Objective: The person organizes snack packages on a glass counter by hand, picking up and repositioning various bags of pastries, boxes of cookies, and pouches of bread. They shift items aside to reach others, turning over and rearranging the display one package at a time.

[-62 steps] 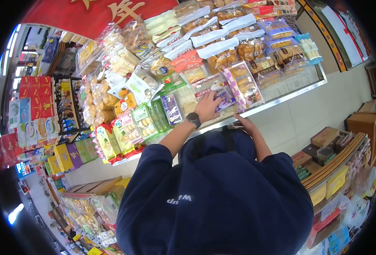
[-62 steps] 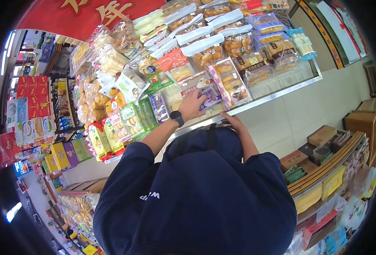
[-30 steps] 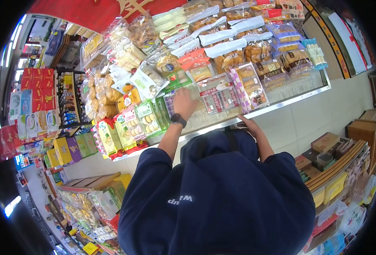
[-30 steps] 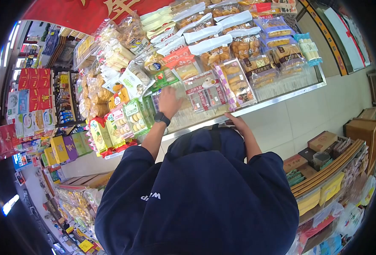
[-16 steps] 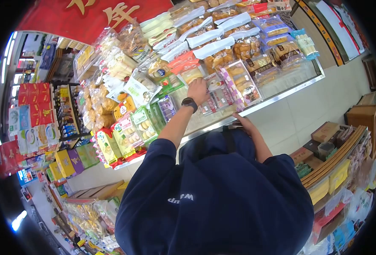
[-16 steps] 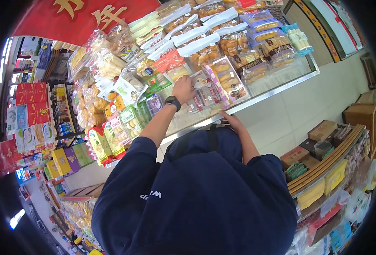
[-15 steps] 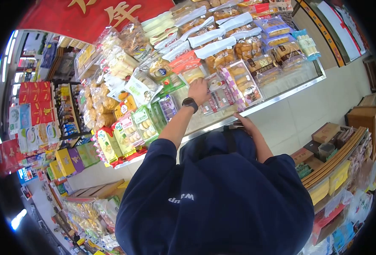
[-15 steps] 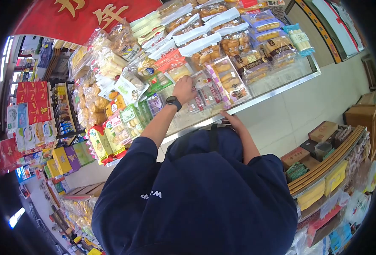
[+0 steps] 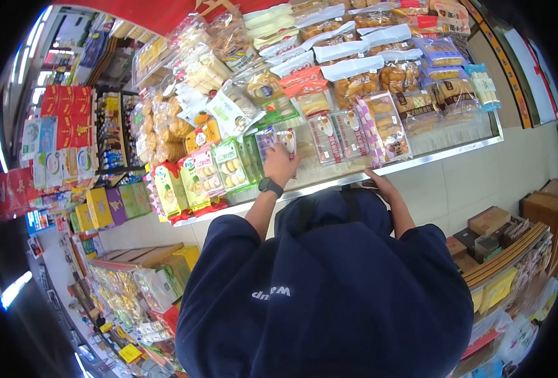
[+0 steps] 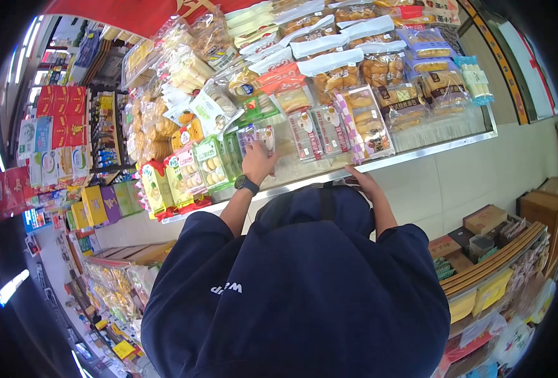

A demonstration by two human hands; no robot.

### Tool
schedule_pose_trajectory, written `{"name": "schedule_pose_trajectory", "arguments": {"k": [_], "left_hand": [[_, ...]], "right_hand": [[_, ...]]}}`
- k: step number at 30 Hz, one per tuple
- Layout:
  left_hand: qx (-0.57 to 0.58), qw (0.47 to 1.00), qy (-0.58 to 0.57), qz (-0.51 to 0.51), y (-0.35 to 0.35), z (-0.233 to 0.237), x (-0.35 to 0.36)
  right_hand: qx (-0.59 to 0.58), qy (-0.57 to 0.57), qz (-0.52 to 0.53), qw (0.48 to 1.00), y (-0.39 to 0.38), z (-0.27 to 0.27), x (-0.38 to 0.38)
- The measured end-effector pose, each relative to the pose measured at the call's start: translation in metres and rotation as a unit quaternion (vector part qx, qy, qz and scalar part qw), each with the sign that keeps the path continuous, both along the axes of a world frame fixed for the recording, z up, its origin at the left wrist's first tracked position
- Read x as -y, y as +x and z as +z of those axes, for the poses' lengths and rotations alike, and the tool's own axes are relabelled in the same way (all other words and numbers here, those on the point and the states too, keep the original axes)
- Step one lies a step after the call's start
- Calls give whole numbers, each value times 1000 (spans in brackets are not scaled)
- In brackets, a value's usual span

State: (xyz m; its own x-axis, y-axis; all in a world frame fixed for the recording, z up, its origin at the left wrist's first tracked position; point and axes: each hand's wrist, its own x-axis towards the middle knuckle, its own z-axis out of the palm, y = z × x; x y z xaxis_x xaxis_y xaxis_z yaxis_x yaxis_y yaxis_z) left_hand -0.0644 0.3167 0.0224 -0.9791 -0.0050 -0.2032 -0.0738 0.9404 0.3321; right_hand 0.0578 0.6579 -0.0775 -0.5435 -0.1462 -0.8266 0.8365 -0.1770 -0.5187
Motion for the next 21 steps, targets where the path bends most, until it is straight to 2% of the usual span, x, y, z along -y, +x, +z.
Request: {"name": "schedule_pose_trajectory", "arguments": {"k": [5, 8, 11, 14, 17, 20, 21], "left_hand": [[36, 999, -1, 4, -9, 5, -22], [38, 999, -16, -6, -23, -5, -35], [13, 998, -55, -35, -37, -33, -40], [60, 987, -117, -92, -44, -42, -46], [93, 926, -264, -253, -56, -74, -47], [108, 961, -213, -139, -60, -109, -48], [128, 965, -191, -128, -61, -97, -51]], "right_hand": [[7, 2, 4, 1000, 1, -1, -2], [1, 5, 2, 1000, 2, -6, -2], [-1, -2, -17, 1000, 4, -7, 1], [12, -5, -41, 999, 6, 0, 7], [4, -4, -51, 999, 6, 1, 8], [14, 2, -50, 999, 6, 2, 9], [14, 3, -50, 999, 6, 2, 8]]}}
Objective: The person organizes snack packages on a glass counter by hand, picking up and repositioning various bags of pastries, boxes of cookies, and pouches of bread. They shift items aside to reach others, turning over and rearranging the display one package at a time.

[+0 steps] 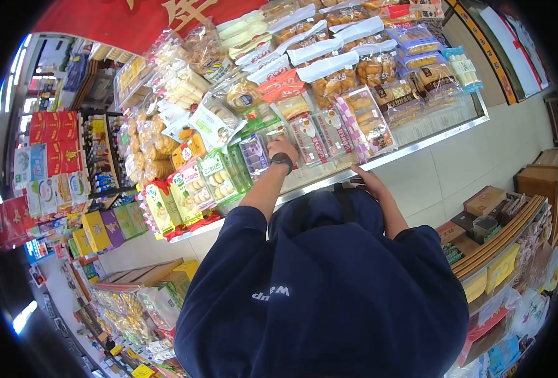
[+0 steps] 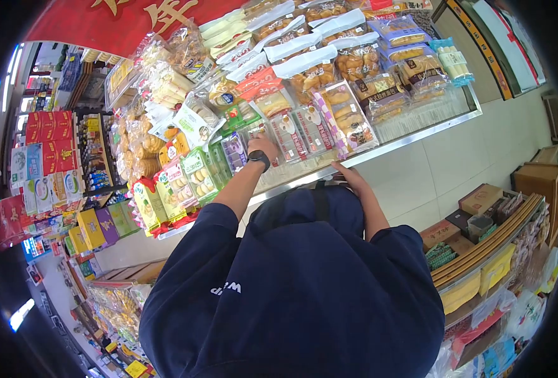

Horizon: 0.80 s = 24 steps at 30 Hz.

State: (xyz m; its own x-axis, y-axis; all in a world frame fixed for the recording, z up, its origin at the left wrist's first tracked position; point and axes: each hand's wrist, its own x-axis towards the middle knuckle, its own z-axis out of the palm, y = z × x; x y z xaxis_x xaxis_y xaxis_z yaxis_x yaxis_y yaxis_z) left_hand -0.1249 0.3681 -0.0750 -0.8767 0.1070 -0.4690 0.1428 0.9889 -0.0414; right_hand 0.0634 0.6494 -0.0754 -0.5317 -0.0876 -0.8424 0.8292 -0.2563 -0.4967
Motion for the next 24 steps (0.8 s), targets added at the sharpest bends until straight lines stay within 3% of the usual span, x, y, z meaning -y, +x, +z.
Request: {"name": "schedule_pose_trajectory", "arguments": {"k": [2, 5, 8, 11, 20, 24], "left_hand": [[38, 998, 34, 37, -1, 38, -6], [110, 983, 43, -138, -24, 18, 13], [43, 985, 151, 65, -19, 64, -8], [-47, 960, 261, 93, 1, 101, -40], [-100, 959, 248, 91, 19, 68, -75], [-78, 957, 265, 93, 15, 79, -70]], "right_hand": [[-1, 2, 2, 1000, 0, 2, 0], [-5, 3, -1, 1000, -1, 6, 1], [-19, 3, 13, 1000, 0, 2, -2], [-30, 1, 21, 999, -1, 0, -4], [-9, 19, 3, 1000, -1, 3, 1], [-5, 4, -10, 1000, 0, 5, 1]]}}
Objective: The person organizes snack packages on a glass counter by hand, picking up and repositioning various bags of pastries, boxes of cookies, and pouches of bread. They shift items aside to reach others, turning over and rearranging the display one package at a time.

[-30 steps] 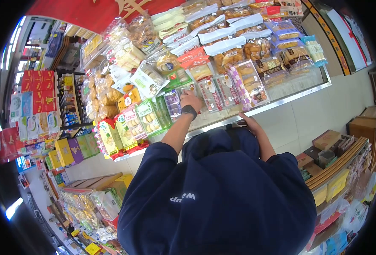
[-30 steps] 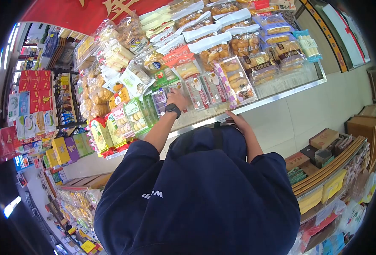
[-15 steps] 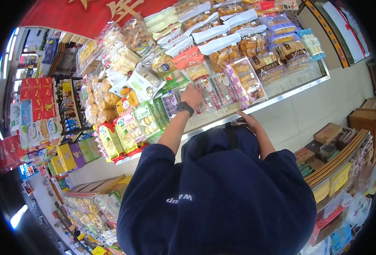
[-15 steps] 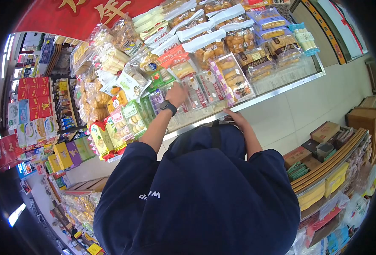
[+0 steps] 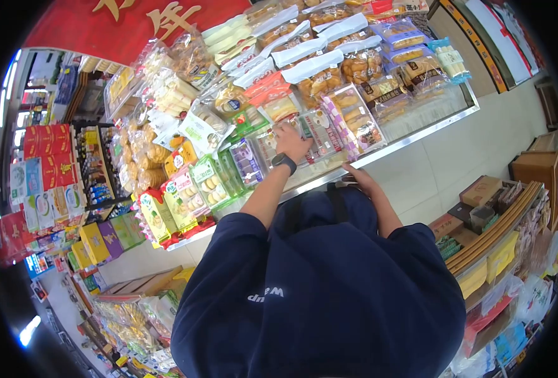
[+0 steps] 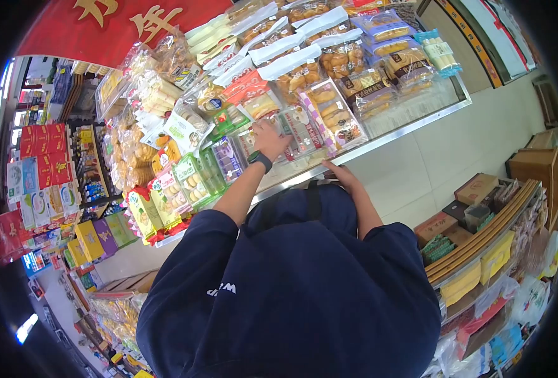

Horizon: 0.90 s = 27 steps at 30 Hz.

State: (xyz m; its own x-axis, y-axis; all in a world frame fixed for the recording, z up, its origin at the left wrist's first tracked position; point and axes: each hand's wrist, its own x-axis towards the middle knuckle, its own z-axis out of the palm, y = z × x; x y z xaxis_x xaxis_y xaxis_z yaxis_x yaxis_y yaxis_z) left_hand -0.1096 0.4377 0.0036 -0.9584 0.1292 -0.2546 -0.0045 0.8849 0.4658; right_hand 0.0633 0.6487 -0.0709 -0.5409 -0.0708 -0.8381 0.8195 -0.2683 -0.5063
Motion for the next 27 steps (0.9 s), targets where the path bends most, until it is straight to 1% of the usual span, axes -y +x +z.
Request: {"name": "schedule_pose_trajectory", "arguments": {"k": [3, 6, 7, 10, 13, 17, 20, 22, 25, 27], "left_hand": [[-20, 1000, 3, 13, 4, 9, 19], [-36, 999, -24, 29, 9, 17, 48], [-60, 997, -41, 23, 9, 13, 58], [-25, 998, -42, 41, 8, 12, 77], [32, 997, -57, 27, 5, 15, 78], [-3, 996, -85, 2, 5, -24, 78], [-2, 992, -125, 2, 10, -32, 69], [12, 987, -159, 7, 9, -22, 60], [-39, 989, -144, -7, 10, -9, 44], [-104, 992, -58, -51, 8, -13, 25]], "right_hand": [[-2, 5, 1, 1000, 1, -5, 0], [-6, 11, 10, 1000, -1, -4, 1], [-11, 8, 12, 1000, -1, 0, 0], [-20, 2, 25, 999, -2, 1, -1], [-18, -5, 49, 999, -3, -3, -6], [-5, -2, 54, 999, -3, -4, -6], [-2, 3, 41, 999, -2, -4, -4], [-5, 3, 31, 1000, -1, -5, -2], [-6, -1, 22, 1000, 0, -6, -1], [-3, -11, 23, 1000, 0, -7, -1]]}}
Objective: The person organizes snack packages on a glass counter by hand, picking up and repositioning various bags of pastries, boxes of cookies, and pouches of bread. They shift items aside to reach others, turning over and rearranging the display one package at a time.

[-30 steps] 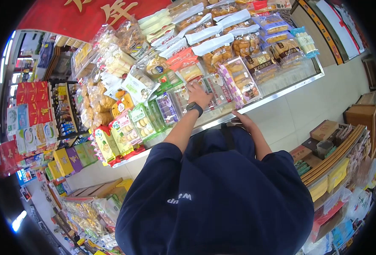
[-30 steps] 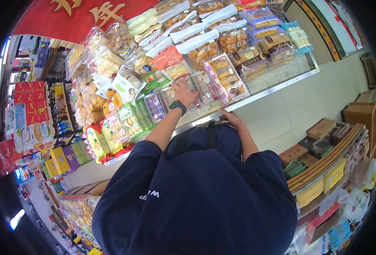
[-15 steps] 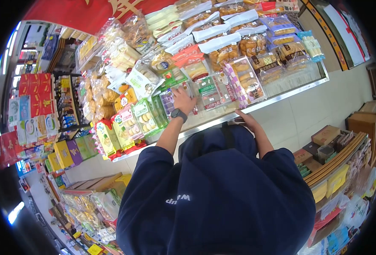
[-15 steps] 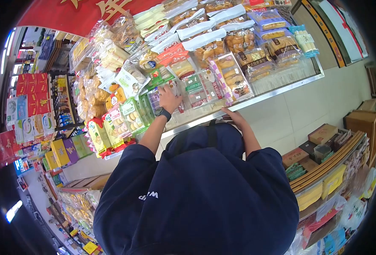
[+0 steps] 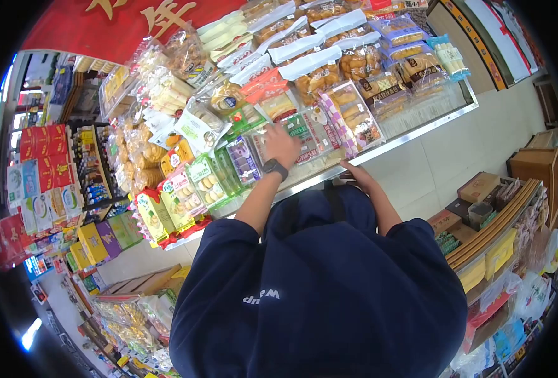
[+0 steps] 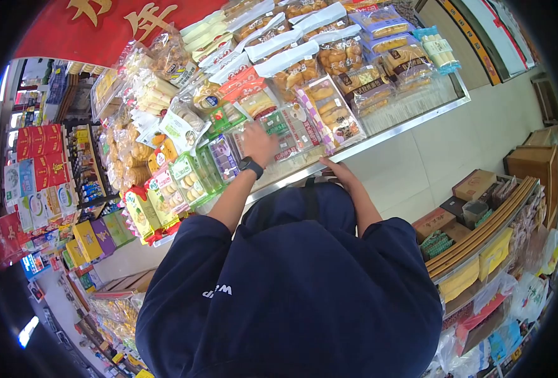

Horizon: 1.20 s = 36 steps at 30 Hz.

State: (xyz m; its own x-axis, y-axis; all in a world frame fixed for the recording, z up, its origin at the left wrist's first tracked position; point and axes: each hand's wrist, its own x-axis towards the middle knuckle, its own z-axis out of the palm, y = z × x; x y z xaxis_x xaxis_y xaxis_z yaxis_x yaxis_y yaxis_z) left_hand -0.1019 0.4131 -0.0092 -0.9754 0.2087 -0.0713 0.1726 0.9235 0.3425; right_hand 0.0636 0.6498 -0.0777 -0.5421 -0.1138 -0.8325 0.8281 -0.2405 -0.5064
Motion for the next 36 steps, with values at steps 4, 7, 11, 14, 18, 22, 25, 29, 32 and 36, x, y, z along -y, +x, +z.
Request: {"name": "schedule_pose_trajectory", "arguments": {"k": [4, 7, 11, 14, 18, 22, 25, 29, 32, 36], "left_hand": [[103, 988, 119, -5, -1, 19, -57], [87, 993, 75, 4, 0, 2, -83], [75, 997, -3, 32, -1, 3, -92], [96, 994, 21, 56, -6, 3, -94], [99, 993, 8, 70, -10, 8, -94], [119, 988, 29, 99, -16, 2, -93], [120, 988, 46, 90, -21, -4, -73], [94, 990, 72, 82, -16, 14, -13], [85, 991, 26, 98, -15, 7, 37], [69, 987, -22, 141, -8, 14, 64]], "right_hand": [[9, -9, 9, 1000, 0, -1, -1], [8, -3, 3, 1000, 0, -4, 1], [12, -1, -16, 1000, 1, 1, 4], [11, 1, -15, 1000, -1, 12, 5], [16, -10, -20, 1000, 0, 2, 5], [21, -5, -27, 999, -1, 6, 4], [17, 5, -35, 999, -1, 8, 6], [8, -10, -13, 1000, 1, -3, 2], [4, -2, -9, 1000, 0, 5, 3], [-2, -4, 4, 1000, -2, 4, 1]]}}
